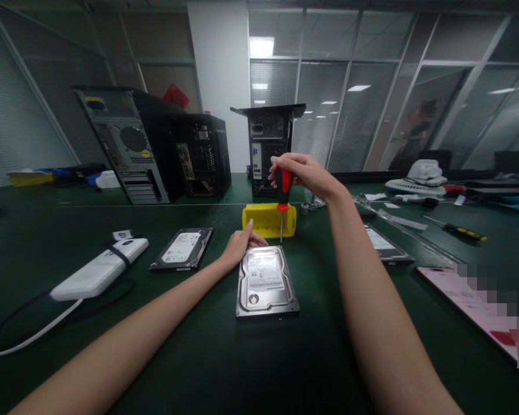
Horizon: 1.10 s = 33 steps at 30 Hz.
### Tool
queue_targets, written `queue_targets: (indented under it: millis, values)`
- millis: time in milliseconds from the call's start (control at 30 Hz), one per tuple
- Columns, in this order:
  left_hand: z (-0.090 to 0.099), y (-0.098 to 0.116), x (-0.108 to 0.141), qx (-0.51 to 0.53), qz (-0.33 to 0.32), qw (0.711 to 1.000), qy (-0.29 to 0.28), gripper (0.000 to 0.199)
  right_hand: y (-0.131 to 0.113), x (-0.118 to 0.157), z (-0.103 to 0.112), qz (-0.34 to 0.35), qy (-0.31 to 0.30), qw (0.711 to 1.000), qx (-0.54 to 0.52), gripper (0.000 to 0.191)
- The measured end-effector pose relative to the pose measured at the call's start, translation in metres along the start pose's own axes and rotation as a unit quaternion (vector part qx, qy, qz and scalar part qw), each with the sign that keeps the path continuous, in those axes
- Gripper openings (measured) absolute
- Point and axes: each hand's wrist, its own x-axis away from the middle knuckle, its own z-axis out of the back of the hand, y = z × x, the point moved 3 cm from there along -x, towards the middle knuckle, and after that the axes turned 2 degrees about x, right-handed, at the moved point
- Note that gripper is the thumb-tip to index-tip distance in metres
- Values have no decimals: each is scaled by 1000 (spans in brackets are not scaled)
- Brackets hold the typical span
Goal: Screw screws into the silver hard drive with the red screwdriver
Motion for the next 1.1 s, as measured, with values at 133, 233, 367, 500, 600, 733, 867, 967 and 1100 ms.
queue_targets:
  millis: [133,233,367,500,600,733,867,967,1100]
  values:
    - [0,0,0,3,-1,1000,-3,76,1,0,0,-7,4,1000,-20,33]
    - [0,0,-1,6,-5,1000,-4,75,2,-1,-1,-4,5,999,-37,32]
    - [0,-1,0,2,-1,1000,-2,76,3,-2,-3,10,-5,999,-52,31]
    - [-1,0,1,0,3,1000,-4,76,5,-3,-4,9,-8,999,-47,29]
    - [-1,1,1,4,4,1000,-2,76,8,-4,-3,2,0,999,-47,29]
    - [-1,0,0,14,6,1000,-2,75,12,-6,-2,-15,6,999,-52,34]
    - [0,-1,-1,20,2,1000,-2,73,11,-6,-3,-41,14,996,-73,36]
    - [0,-1,0,25,1,1000,-6,73,7,-4,-5,-54,6,994,-95,34]
    - [0,0,0,25,4,1000,-6,74,4,-3,-5,-53,9,996,-76,32]
